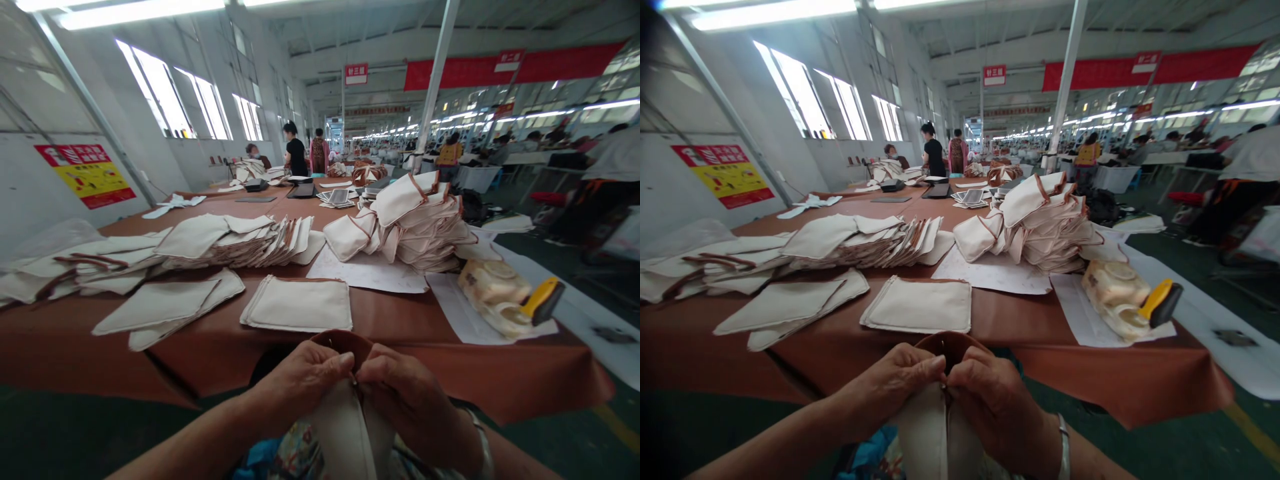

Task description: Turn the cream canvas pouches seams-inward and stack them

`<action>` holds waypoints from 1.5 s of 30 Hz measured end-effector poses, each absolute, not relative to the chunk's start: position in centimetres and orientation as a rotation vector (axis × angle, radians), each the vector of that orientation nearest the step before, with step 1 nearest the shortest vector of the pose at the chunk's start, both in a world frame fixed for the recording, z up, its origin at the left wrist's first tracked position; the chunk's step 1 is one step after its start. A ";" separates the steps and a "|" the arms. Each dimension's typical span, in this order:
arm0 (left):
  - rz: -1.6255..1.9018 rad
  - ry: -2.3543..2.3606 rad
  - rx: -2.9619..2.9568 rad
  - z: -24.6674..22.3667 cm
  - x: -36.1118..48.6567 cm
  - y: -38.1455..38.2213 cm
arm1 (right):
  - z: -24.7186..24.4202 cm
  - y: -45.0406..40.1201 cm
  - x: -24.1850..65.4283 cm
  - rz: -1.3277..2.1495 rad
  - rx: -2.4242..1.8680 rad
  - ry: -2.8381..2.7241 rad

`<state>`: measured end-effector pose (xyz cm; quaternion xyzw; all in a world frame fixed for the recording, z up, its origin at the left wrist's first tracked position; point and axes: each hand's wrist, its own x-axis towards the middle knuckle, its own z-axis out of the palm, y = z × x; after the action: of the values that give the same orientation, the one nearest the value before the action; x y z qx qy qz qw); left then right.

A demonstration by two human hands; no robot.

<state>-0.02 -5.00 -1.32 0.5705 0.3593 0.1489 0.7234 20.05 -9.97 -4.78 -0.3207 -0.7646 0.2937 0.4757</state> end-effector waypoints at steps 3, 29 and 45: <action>0.258 0.791 1.349 -0.9 0.1 -4.9 | -5.2 -10.1 20.4 0.624 -0.788 -1.925; 0.209 0.811 2.101 1.7 0.0 -6.0 | -3.2 -10.2 21.0 1.332 -0.962 -1.821; 0.201 0.685 1.370 1.1 -1.4 -5.0 | -3.9 -10.0 22.0 1.498 -0.919 -1.746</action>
<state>-1.45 -4.98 1.06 0.6189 0.3094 0.0907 0.7163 21.95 -9.98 -3.91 -0.3507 -0.6663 0.5717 0.3259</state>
